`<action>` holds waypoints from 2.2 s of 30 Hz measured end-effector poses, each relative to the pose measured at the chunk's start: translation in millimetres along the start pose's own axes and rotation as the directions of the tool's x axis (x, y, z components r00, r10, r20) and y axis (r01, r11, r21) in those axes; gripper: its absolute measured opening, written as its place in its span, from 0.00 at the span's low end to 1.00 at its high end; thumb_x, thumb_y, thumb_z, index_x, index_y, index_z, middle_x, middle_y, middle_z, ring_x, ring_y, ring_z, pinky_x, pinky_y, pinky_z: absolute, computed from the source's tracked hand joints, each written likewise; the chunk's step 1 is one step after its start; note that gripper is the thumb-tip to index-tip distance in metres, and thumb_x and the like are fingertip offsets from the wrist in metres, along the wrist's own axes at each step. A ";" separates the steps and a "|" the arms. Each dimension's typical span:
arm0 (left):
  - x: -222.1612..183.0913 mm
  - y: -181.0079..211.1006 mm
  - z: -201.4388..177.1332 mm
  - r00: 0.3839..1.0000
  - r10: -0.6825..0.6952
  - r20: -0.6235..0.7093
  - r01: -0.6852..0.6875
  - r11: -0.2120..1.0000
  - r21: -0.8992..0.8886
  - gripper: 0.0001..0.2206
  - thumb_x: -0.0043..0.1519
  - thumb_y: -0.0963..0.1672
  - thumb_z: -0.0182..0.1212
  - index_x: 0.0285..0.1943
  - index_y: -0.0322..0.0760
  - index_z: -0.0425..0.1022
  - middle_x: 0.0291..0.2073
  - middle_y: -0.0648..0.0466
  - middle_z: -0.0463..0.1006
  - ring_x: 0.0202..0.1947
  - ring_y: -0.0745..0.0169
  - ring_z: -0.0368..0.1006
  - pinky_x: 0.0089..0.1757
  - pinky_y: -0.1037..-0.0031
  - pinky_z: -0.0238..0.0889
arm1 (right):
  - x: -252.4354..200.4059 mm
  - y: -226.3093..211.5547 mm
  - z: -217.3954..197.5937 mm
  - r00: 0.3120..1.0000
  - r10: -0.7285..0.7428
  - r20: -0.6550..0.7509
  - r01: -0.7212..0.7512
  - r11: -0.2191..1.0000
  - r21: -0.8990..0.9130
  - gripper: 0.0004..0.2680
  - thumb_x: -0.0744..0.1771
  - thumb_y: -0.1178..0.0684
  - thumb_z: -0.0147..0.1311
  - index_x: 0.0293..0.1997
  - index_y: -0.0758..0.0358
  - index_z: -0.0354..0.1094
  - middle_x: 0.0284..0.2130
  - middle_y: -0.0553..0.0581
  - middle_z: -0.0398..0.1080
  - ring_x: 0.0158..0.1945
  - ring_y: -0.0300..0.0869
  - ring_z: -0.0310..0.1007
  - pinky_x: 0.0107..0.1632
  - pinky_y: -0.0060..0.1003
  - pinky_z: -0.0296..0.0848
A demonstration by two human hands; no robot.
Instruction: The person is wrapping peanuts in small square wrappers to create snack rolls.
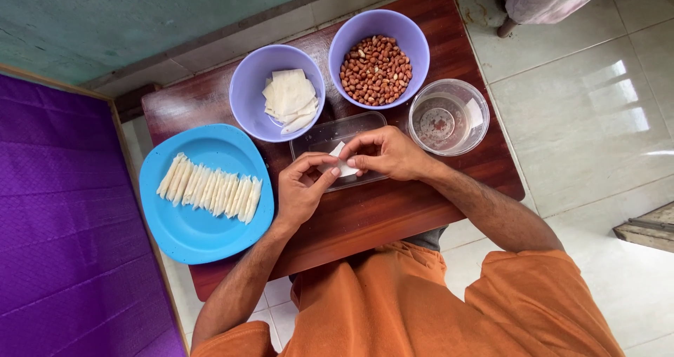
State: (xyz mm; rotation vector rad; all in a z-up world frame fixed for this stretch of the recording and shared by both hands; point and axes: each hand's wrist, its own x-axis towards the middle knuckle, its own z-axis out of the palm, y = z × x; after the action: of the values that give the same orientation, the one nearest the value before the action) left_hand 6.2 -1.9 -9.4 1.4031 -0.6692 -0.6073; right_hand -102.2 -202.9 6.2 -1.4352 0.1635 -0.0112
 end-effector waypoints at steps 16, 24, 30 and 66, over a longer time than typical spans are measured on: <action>1.6 -1.0 -0.8 0.998 -0.030 -0.058 0.028 0.999 -0.039 0.07 0.61 0.38 0.69 0.47 0.27 0.81 0.37 0.49 0.81 0.33 0.69 0.77 0.37 0.80 0.76 | -6.1 -14.7 0.3 0.994 -0.032 -0.106 0.031 0.999 -0.004 0.07 0.65 0.65 0.60 0.47 0.70 0.79 0.31 0.63 0.77 0.31 0.39 0.78 0.36 0.31 0.82; -5.7 -1.3 4.8 0.990 -0.128 0.062 0.127 0.992 0.018 0.24 0.52 0.38 0.77 0.58 0.32 0.76 0.30 0.50 0.83 0.32 0.72 0.76 0.40 0.81 0.72 | -5.5 1.6 0.1 0.964 -0.204 -0.168 0.157 0.953 -0.258 0.08 0.65 0.55 0.67 0.47 0.59 0.81 0.36 0.59 0.77 0.41 0.39 0.73 0.45 0.37 0.74; -6.8 -7.4 5.9 0.994 -0.077 0.075 0.077 0.997 -0.001 0.26 0.55 0.41 0.77 0.62 0.32 0.74 0.40 0.50 0.83 0.41 0.69 0.77 0.43 0.79 0.73 | -4.3 -3.2 8.0 0.993 -0.091 -0.080 0.088 0.996 -0.034 0.12 0.65 0.59 0.65 0.52 0.65 0.74 0.37 0.55 0.79 0.40 0.32 0.75 0.39 0.22 0.74; 3.1 12.0 -5.8 0.997 0.060 -0.045 -0.052 0.986 0.156 0.22 0.59 0.37 0.69 0.62 0.33 0.70 0.51 0.49 0.69 0.34 0.66 0.78 0.34 0.79 0.75 | 1.6 0.0 7.6 0.930 -0.247 -0.272 0.135 0.918 -0.372 0.13 0.66 0.62 0.60 0.57 0.64 0.71 0.32 0.59 0.76 0.29 0.39 0.80 0.32 0.31 0.78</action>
State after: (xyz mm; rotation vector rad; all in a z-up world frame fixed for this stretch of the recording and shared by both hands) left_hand 12.5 0.6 2.5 1.5335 -0.7262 -0.4831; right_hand -99.8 -195.6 7.0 -1.7959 0.2960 -0.3957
